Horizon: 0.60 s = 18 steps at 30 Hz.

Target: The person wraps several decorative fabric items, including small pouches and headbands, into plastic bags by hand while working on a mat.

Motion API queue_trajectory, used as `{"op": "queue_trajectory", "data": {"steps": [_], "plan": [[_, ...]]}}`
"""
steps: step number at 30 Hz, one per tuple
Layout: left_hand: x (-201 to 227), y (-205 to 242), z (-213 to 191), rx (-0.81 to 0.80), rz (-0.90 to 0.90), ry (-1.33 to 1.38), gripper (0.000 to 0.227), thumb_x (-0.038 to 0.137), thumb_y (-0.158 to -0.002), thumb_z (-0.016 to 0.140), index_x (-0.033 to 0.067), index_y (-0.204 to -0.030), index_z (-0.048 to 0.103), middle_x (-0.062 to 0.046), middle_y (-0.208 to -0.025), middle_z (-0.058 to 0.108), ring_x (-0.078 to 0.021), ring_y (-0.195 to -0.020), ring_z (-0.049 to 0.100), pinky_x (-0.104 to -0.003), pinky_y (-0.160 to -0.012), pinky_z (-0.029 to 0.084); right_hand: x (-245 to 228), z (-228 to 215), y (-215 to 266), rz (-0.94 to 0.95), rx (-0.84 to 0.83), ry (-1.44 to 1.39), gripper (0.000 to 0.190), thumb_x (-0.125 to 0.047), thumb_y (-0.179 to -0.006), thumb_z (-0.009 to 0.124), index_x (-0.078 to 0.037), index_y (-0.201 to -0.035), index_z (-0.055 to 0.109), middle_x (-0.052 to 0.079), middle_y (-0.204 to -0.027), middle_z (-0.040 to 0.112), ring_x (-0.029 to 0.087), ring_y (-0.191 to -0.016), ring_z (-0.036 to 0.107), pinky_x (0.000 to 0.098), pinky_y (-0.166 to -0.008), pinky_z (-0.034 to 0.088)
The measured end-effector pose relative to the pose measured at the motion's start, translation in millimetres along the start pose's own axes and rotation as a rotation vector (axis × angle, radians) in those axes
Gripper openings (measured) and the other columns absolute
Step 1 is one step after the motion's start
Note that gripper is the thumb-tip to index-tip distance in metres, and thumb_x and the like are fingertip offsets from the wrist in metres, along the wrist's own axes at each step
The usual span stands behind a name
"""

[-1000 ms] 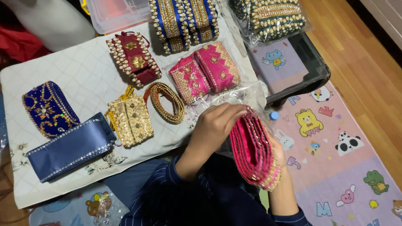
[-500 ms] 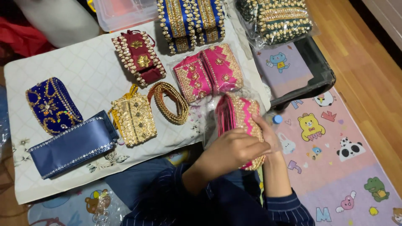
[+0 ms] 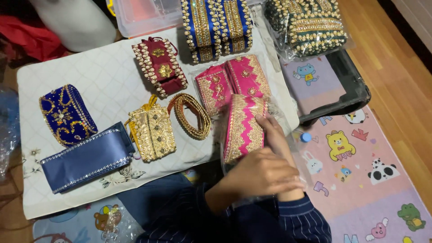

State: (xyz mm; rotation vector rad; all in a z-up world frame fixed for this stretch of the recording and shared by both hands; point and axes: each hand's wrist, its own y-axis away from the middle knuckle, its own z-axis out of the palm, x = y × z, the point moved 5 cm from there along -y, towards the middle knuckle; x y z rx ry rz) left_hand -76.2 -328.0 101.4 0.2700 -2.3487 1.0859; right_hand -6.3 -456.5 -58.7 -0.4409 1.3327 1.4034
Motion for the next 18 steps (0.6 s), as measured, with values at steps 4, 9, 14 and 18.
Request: {"op": "queue_trajectory", "data": {"steps": [4,9,14,18], "plan": [[-46,21,-23,0.210,-0.047,-0.206,0.006,0.016,-0.096,0.068,0.0123,-0.092,0.067,-0.002,-0.080,0.063,-0.0241,-0.069,0.067,-0.035,-0.069,0.049,14,-23,8,0.009,0.119,0.089,0.086,-0.032,-0.091,0.076,0.009,-0.152,0.032,0.035,-0.149,0.042,0.044,-0.140,0.044,0.0605,-0.113,0.035],[-89,55,-32,0.193,-0.519,-0.158,0.038,0.028,-0.086,0.078,0.0125,-0.119,0.066,-0.009,-0.111,0.057,-0.0336,-0.097,0.065,-0.044,-0.079,0.050,66,-66,-4,0.056,0.269,-0.067,0.079,-0.038,-0.088,0.076,-0.004,-0.147,0.036,0.020,-0.130,0.054,0.039,-0.121,0.057,0.0517,-0.097,0.050],[-57,40,-17,0.040,-0.289,-0.090,0.054,0.052,-0.084,0.074,0.0157,-0.123,0.067,-0.014,-0.137,0.053,-0.0412,-0.133,0.048,-0.060,-0.106,0.035,14,-11,44,0.080,0.305,0.036,0.047,-0.032,-0.093,0.070,-0.002,-0.124,0.053,0.012,-0.099,0.057,0.034,-0.095,0.059,0.0395,-0.088,0.052],[-41,41,3,-0.151,-0.089,-0.140,0.087,0.074,-0.068,0.063,0.0195,-0.136,0.059,-0.011,-0.155,0.050,-0.0348,-0.151,0.038,-0.061,-0.125,0.011,25,-15,50,0.006,0.255,0.297,0.058,-0.038,-0.098,0.052,-0.003,-0.143,0.044,0.015,-0.131,0.054,0.035,-0.127,0.052,0.0412,-0.112,0.040]]}}
